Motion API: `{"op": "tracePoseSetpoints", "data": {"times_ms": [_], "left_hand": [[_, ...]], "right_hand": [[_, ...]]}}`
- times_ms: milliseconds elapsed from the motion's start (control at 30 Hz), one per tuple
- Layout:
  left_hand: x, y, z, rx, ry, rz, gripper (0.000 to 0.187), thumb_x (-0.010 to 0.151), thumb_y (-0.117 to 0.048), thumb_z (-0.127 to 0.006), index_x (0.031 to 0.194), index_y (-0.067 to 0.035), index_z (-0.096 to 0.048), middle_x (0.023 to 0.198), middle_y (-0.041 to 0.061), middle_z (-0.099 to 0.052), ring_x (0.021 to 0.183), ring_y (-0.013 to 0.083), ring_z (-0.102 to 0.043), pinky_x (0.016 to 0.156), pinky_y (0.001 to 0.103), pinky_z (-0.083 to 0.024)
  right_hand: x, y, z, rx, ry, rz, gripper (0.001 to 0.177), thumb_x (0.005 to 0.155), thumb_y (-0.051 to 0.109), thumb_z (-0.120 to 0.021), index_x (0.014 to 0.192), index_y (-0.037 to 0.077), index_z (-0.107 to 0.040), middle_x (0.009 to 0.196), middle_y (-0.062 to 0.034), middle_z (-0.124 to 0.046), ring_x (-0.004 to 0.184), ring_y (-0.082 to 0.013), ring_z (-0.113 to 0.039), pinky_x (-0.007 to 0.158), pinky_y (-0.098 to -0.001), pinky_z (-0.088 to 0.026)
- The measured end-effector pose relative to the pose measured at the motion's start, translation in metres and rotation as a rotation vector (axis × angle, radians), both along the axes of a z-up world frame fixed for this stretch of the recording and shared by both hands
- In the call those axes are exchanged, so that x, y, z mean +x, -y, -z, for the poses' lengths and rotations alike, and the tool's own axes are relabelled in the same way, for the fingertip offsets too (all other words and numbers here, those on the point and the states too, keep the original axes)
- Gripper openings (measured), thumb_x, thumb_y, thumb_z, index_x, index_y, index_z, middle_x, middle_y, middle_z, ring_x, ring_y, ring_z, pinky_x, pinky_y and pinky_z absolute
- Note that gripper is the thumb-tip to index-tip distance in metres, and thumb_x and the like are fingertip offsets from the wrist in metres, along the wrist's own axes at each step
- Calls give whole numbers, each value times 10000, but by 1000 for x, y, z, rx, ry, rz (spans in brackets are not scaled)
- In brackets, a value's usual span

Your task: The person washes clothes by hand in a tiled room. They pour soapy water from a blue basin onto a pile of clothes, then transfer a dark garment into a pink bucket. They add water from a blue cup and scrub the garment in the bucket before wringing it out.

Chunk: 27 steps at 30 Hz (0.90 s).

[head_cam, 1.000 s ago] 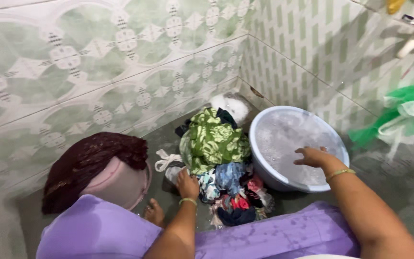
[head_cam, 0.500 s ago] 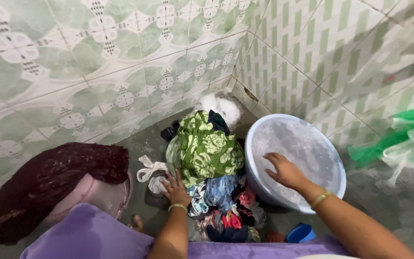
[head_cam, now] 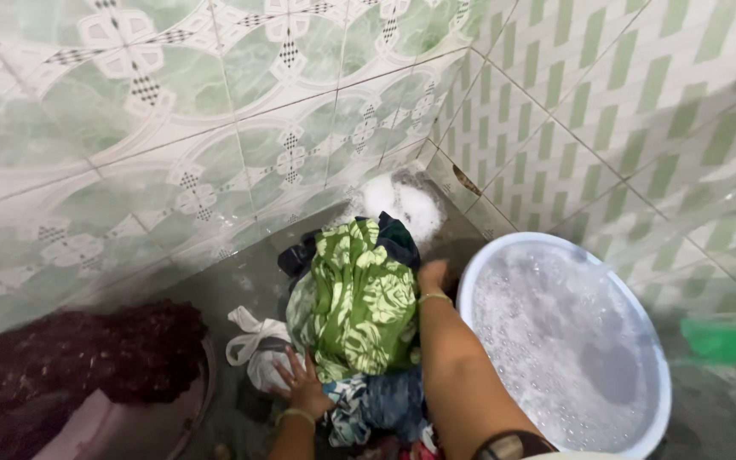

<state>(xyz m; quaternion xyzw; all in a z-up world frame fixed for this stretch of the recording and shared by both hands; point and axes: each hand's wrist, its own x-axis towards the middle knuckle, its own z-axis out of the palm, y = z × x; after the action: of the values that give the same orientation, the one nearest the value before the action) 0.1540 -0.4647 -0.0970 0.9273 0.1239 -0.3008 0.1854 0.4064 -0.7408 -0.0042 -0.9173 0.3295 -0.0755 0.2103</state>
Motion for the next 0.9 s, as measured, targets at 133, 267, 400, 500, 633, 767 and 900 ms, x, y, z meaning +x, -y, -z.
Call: {"op": "tracePoseSetpoints", "data": {"times_ms": [133,267,400,500,633,767,900], "left_hand": [[-3,0,4,39,-8,10,1479,581,-559,-961,1642,-202,5,1681,171,276,1503,593,240,1096,844,-163],[-3,-3,4,22,24,10,1452,584,-522,-966,1640,-179,-31,1675,183,285,1493,602,241,1065,857,-152],[-3,-3,5,-11,-7,-3,1361,626,-506,-934,1641,-182,-86,1677,184,295,1492,588,277,1082,850,-91],[3,-2,4,-17,-1,-3,1258,674,-404,-892,1648,-205,-121,1658,192,353,1457,587,335,1059,853,-7],[3,-2,-6,-27,-109,44,1218,689,-531,-872,1644,-196,-196,1648,235,404,1471,598,342,1088,839,1],[7,1,-17,31,-175,66,1333,653,-667,-873,1668,-215,-138,1626,230,431,1452,593,358,1082,840,-6],[15,-3,-32,73,-205,104,1305,664,-693,-853,1669,-258,-142,1636,215,421,1446,594,369,1074,842,-11]], "right_hand": [[4,6,22,52,-199,245,513,883,269,-679,1308,-8,-602,1381,-240,-549,1295,-413,-511,1101,-504,-412],[-6,8,31,188,-156,270,509,856,265,-708,1273,-10,-613,1306,-212,-587,1216,-376,-547,1047,-478,-438],[-17,9,29,270,58,169,506,828,262,-737,1239,-11,-624,1232,-185,-625,1137,-339,-583,994,-451,-464],[-25,-2,24,321,270,68,503,808,259,-758,1213,-13,-633,1176,-165,-653,1078,-311,-610,953,-431,-484],[-31,-22,-14,419,533,-75,501,780,255,-787,1178,-14,-644,1102,-137,-690,1000,-275,-646,900,-405,-510],[-45,-54,-109,616,744,-218,499,753,251,-815,1143,-16,-655,1027,-110,-728,921,-238,-682,846,-378,-536],[-56,-52,-239,1099,804,-235,320,767,141,-756,1036,30,-622,875,-52,-642,762,-211,-611,682,-372,-522]]}}
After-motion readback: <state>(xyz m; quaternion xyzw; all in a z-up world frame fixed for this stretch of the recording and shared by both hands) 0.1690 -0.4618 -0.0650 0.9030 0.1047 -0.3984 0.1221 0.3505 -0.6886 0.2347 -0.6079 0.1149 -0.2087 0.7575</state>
